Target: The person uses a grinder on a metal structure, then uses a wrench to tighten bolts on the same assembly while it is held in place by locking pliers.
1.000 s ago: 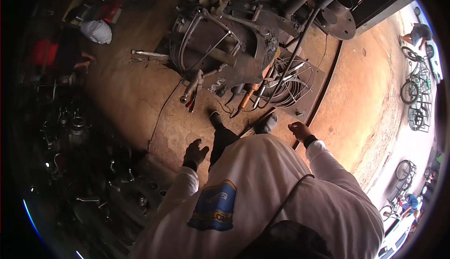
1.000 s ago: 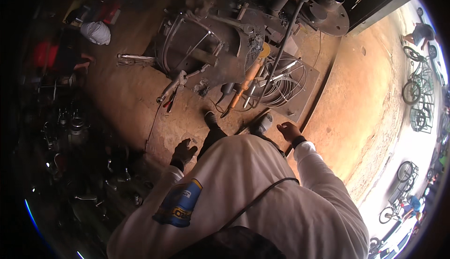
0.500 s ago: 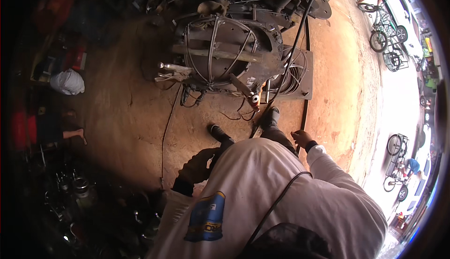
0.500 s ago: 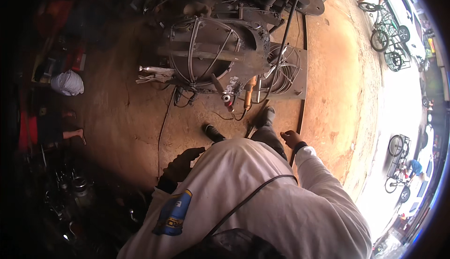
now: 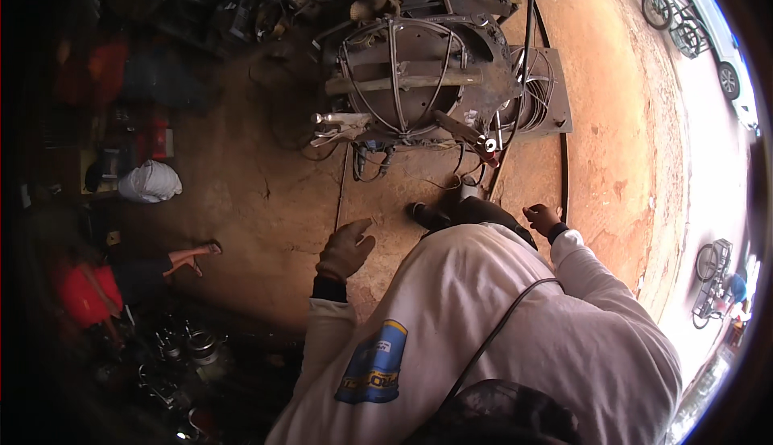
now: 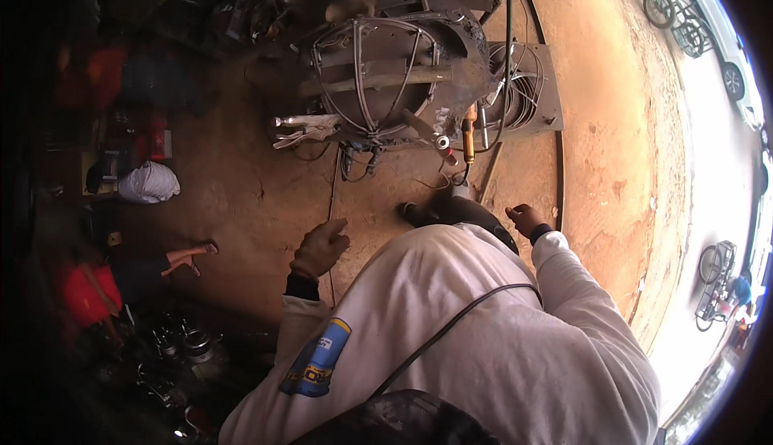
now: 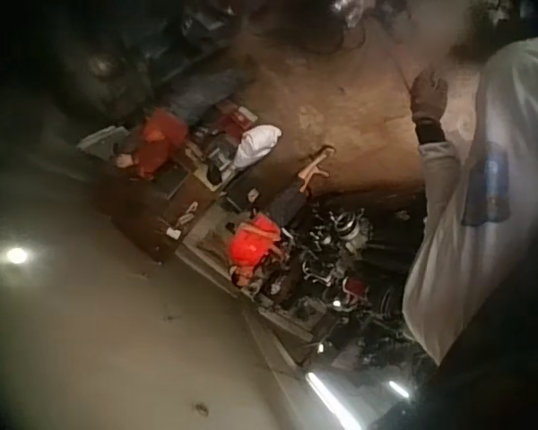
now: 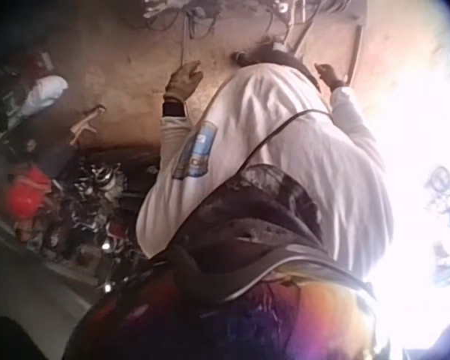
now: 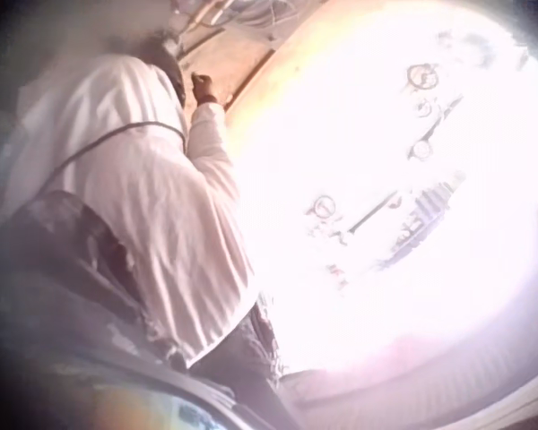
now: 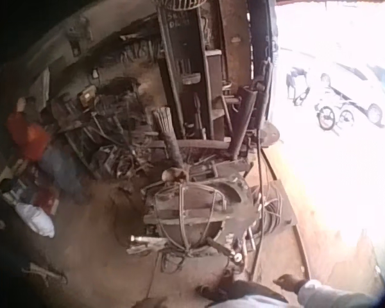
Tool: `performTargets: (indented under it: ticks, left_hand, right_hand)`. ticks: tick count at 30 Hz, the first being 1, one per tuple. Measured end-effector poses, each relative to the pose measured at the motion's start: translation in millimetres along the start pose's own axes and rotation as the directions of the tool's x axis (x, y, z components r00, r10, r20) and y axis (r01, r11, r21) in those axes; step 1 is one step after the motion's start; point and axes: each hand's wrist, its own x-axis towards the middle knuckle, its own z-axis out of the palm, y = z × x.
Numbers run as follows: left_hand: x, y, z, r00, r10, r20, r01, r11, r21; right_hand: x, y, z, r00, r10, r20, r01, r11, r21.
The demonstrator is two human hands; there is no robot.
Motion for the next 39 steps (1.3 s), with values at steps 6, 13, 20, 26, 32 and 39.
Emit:
performTargets:
  ticks: [6, 13, 20, 26, 32, 39]
  left_hand:
    - [34, 7, -63, 0.952, -0.020, -0.307, 0.011, 0.999, -0.031]
    - [83, 14, -123, 0.763, 0.053, -0.645, -0.254, 0.941, -0.223]
    - [141, 58, -154, 0.812, 0.085, -0.578, -0.230, 0.956, -0.183]
    - [187, 71, -152, 0.834, 0.320, -0.450, -0.369, 0.929, -0.022]
    - [209, 41, -138, 0.712, 0.478, -0.515, -0.583, 0.811, -0.052]
    - [231, 27, -145, 0.558, 0.698, -0.448, -0.751, 0.655, 0.084]
  right_hand:
    - [28, 45, 39, 0.984, 0.128, 0.124, -0.153, 0.963, 0.220]
    - [57, 49, 63, 0.982, 0.075, 0.173, -0.086, 0.995, 0.054]
    - [63, -7, 39, 0.994, 0.069, 0.080, -0.091, 0.948, 0.306]
    - [43, 8, 64, 0.970, 0.228, 0.086, -0.238, 0.812, 0.533]
    - [5, 27, 119, 0.916, 0.363, 0.172, -0.393, 0.719, 0.574]
    - [-56, -80, 169, 0.972, 0.214, -0.093, -0.176, 0.935, 0.307]
